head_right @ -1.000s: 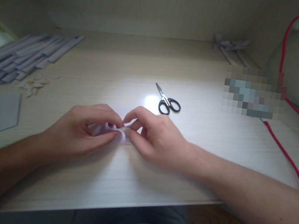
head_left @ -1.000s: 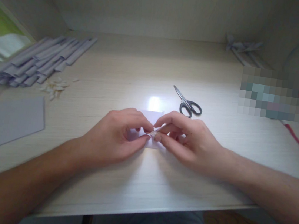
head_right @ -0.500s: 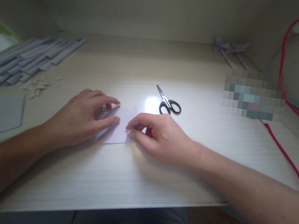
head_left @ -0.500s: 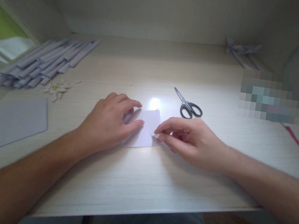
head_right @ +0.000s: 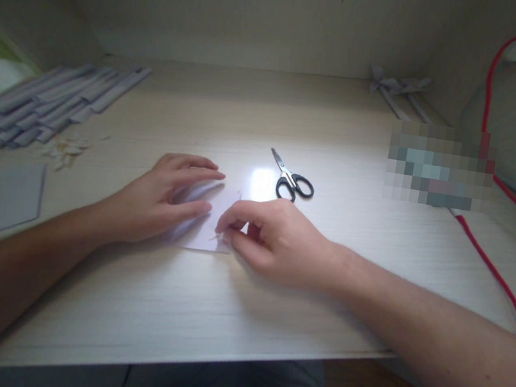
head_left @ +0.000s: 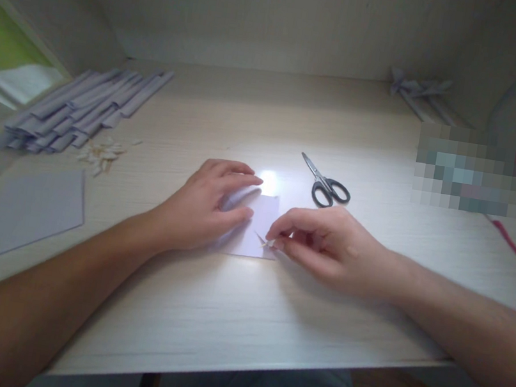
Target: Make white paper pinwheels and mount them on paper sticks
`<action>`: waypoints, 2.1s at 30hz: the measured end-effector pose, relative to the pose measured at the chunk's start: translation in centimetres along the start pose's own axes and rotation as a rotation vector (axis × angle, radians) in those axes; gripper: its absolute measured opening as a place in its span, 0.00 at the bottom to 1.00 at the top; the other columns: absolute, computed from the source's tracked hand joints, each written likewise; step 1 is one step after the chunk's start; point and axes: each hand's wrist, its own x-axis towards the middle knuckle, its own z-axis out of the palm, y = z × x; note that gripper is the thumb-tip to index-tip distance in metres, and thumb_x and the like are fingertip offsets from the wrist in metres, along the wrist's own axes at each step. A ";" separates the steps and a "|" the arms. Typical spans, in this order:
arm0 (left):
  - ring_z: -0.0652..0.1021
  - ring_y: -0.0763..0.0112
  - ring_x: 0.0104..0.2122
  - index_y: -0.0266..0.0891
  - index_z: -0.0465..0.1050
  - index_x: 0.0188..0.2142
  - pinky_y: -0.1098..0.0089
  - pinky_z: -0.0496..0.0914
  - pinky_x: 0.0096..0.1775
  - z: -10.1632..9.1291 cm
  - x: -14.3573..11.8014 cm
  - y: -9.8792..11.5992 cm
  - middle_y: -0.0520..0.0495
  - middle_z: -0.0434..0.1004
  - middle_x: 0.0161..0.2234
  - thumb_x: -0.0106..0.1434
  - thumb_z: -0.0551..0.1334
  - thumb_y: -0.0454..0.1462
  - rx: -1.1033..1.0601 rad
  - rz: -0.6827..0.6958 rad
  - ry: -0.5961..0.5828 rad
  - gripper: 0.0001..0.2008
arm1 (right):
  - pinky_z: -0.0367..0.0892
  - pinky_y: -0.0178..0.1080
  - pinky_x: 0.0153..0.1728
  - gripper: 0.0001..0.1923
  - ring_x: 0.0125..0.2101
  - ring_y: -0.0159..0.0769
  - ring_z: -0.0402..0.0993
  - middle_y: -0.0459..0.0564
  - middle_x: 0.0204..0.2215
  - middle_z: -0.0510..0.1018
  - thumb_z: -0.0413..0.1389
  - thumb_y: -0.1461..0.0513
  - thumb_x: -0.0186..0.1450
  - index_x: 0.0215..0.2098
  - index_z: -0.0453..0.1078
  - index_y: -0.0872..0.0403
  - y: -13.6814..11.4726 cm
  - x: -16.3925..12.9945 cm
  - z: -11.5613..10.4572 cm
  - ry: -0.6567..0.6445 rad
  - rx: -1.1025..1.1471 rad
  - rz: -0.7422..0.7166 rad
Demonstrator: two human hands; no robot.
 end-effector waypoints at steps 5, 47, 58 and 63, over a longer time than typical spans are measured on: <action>0.71 0.56 0.62 0.40 0.77 0.58 0.53 0.62 0.66 0.1 0.4 -0.2 0.41 0.76 0.61 0.66 0.62 0.37 -0.054 0.103 -0.049 0.21 | 0.65 0.32 0.30 0.10 0.26 0.28 0.73 0.48 0.29 0.82 0.54 0.69 0.69 0.44 0.78 0.59 -0.2 -0.1 -0.4 -0.121 -0.111 -0.130; 0.74 0.69 0.29 0.41 0.73 0.31 0.68 0.66 0.33 0.8 -0.8 1.5 0.53 0.74 0.28 0.62 0.64 0.35 -0.299 -0.252 0.402 0.02 | 0.76 0.35 0.31 0.06 0.27 0.33 0.83 0.51 0.34 0.87 0.67 0.61 0.65 0.39 0.78 0.55 0.1 0.7 -0.2 0.177 0.734 0.398; 0.71 0.70 0.28 0.42 0.70 0.31 0.69 0.66 0.29 0.9 -0.5 1.3 0.52 0.71 0.27 0.61 0.63 0.36 -0.462 -0.294 0.459 0.03 | 0.78 0.33 0.32 0.06 0.26 0.32 0.84 0.50 0.34 0.87 0.68 0.63 0.64 0.37 0.78 0.56 0.3 0.7 -0.1 0.204 0.853 0.412; 0.76 0.69 0.34 0.41 0.73 0.35 0.66 0.72 0.40 0.9 -1.2 1.9 0.52 0.77 0.33 0.66 0.62 0.37 -0.253 -0.099 0.427 0.03 | 0.79 0.35 0.34 0.07 0.27 0.33 0.84 0.52 0.35 0.87 0.68 0.62 0.63 0.37 0.78 0.57 0.5 0.8 -0.2 0.205 0.833 0.415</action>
